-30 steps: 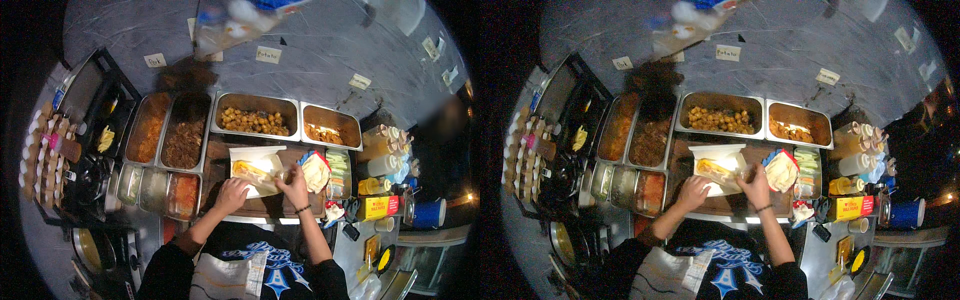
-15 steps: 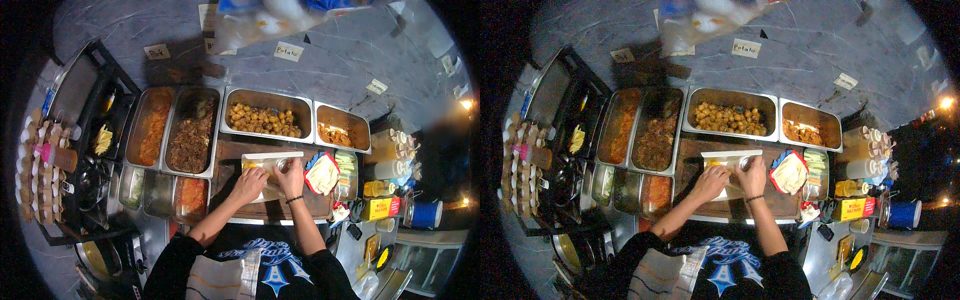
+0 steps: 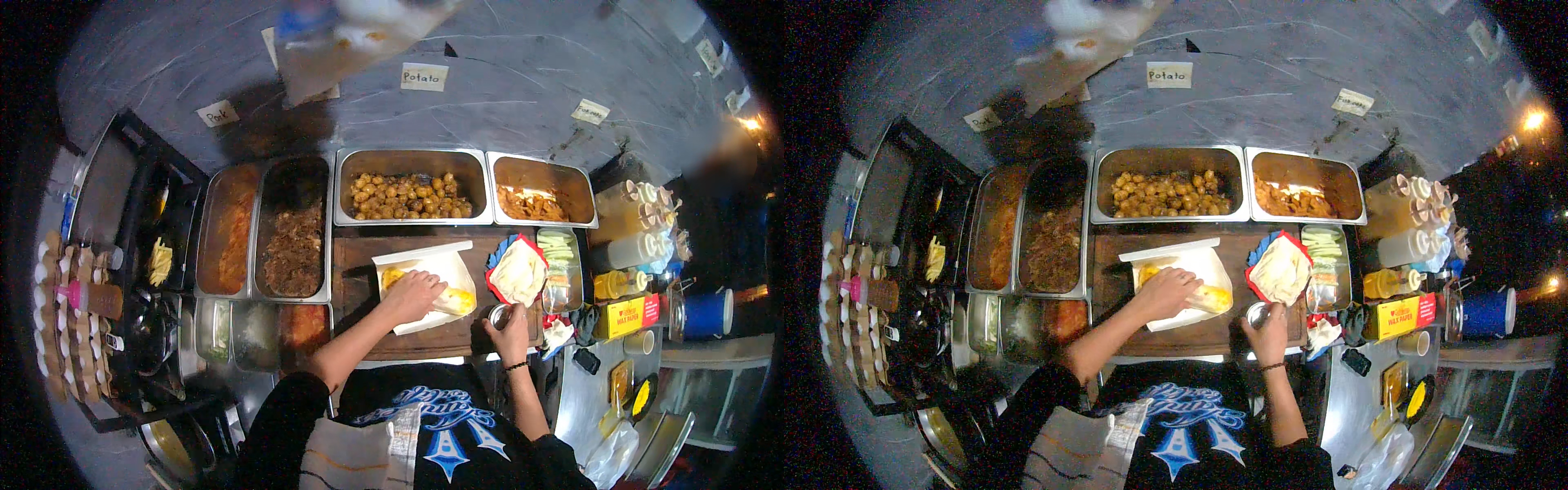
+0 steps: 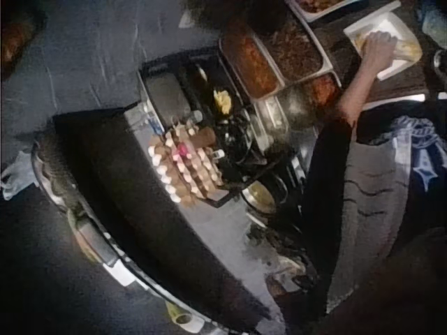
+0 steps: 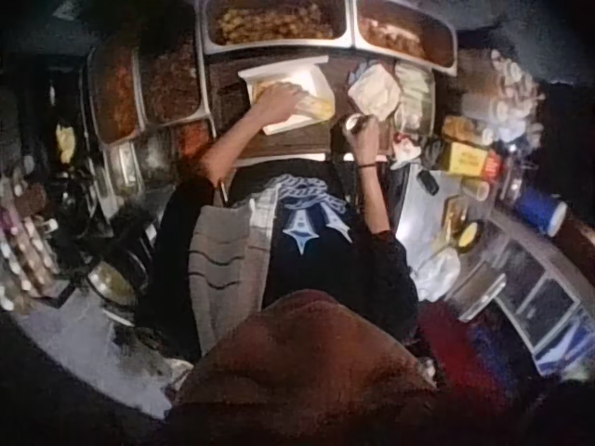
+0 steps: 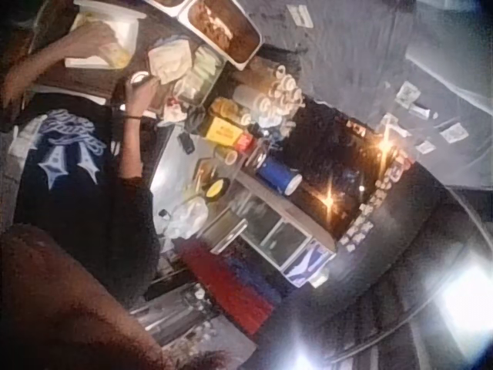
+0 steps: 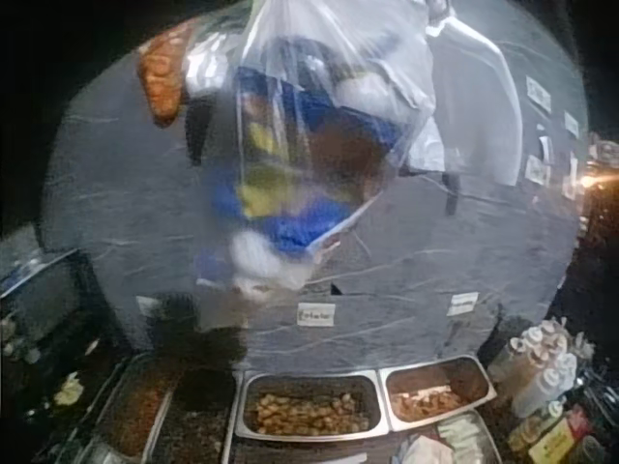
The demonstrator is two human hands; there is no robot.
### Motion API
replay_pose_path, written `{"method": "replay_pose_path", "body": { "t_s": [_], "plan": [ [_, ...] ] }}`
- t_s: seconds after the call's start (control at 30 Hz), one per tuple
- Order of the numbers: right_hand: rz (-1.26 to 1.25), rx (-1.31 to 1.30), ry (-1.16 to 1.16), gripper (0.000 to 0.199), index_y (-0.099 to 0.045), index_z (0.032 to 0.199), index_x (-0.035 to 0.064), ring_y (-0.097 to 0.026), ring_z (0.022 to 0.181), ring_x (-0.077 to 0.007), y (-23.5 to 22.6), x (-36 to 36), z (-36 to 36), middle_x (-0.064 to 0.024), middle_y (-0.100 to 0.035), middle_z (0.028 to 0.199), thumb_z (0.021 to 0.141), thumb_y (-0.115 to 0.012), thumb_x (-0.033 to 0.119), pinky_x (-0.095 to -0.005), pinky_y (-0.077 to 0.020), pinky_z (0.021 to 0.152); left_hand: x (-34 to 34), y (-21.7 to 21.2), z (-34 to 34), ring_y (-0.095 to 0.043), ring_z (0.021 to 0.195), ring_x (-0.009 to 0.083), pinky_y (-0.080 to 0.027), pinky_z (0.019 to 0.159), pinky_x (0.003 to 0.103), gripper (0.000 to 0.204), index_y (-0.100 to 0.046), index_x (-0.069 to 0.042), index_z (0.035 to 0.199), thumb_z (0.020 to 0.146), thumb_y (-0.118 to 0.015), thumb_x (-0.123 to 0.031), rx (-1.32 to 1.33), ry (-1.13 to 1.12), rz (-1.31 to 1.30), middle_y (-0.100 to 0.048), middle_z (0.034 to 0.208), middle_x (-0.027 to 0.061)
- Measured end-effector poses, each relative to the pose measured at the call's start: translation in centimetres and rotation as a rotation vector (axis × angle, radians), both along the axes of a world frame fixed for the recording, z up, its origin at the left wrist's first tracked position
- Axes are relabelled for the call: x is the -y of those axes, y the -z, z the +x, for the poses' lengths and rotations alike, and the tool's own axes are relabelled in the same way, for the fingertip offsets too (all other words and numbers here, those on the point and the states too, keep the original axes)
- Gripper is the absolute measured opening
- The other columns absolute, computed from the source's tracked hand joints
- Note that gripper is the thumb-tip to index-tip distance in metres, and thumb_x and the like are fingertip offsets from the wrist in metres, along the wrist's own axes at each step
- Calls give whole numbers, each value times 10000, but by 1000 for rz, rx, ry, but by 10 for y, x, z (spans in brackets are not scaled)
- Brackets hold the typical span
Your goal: The person assembles a food item by placing a yellow filling into a flatbread, adding sauce from a squeeze bottle, and folding the bread into a wrap. They then place the wrap into a white paper container and hand it to a customer.
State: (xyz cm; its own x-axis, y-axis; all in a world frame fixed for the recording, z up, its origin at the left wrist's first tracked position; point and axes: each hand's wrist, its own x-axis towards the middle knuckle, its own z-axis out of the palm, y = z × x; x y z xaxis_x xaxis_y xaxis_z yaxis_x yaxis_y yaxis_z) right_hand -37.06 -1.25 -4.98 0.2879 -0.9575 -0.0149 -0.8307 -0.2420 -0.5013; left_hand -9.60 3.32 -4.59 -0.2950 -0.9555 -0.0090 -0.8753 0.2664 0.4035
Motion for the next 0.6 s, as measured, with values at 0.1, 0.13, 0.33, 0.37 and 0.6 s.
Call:
{"method": "replay_pose_path", "body": {
  "t_s": [0.1, 0.13, 0.33, 0.37, 0.6],
  "plan": [
    [26, 18, 21, 631, -454, 1122, -27, -556, 989, -426, -15, -3, 9, -242, -558, 1079, 713, -822, 282, -474, -464, 837, 6, -4, -11, -552, 1146, 297, -432, 962, 420, 556, -545, -58, 1256, 783, -730, -286, 31, 37, 44, -607, 1192, 128],
    [-3, -48, 14, 556, -496, 1144, -31, -560, 1003, -424, -28, -4, 15, -241, -564, 1115, 777, -776, 279, -467, -470, 842, 7, -3, -14, -558, 1137, 298, -434, 953, 422, 557, -543, -54, 1254, 788, -726, -298, 26, 45, 47, -609, 1186, 132],
    [47, 206, -110, 244, -634, 1046, -15, -611, 953, -387, -44, 20, 45, -206, -627, 1046, 854, -666, 132, -438, -495, 823, 11, 4, -35, -579, 1086, 298, -439, 904, 434, 524, -549, -49, 1229, 821, -678, -352, -89, 17, -63, -625, 1150, 125],
    [141, 227, -125, 238, -634, 1047, -16, -622, 929, -380, -39, 24, 45, -202, -638, 1020, 854, -661, 118, -436, -501, 810, 13, 4, -40, -582, 1078, 297, -439, 897, 435, 519, -552, -48, 1224, 825, -671, -358, -113, 16, -89, -627, 1145, 123],
    [171, 198, -78, 252, -708, 989, -7, -703, 731, -230, 16, 49, 57, -156, -715, 822, 767, -698, 111, -328, -546, 677, 18, 7, -46, -596, 1039, 277, -445, 850, 431, 486, -574, -81, 1205, 833, -636, -387, -53, -14, -68, -636, 1123, 103]
  ]
}}
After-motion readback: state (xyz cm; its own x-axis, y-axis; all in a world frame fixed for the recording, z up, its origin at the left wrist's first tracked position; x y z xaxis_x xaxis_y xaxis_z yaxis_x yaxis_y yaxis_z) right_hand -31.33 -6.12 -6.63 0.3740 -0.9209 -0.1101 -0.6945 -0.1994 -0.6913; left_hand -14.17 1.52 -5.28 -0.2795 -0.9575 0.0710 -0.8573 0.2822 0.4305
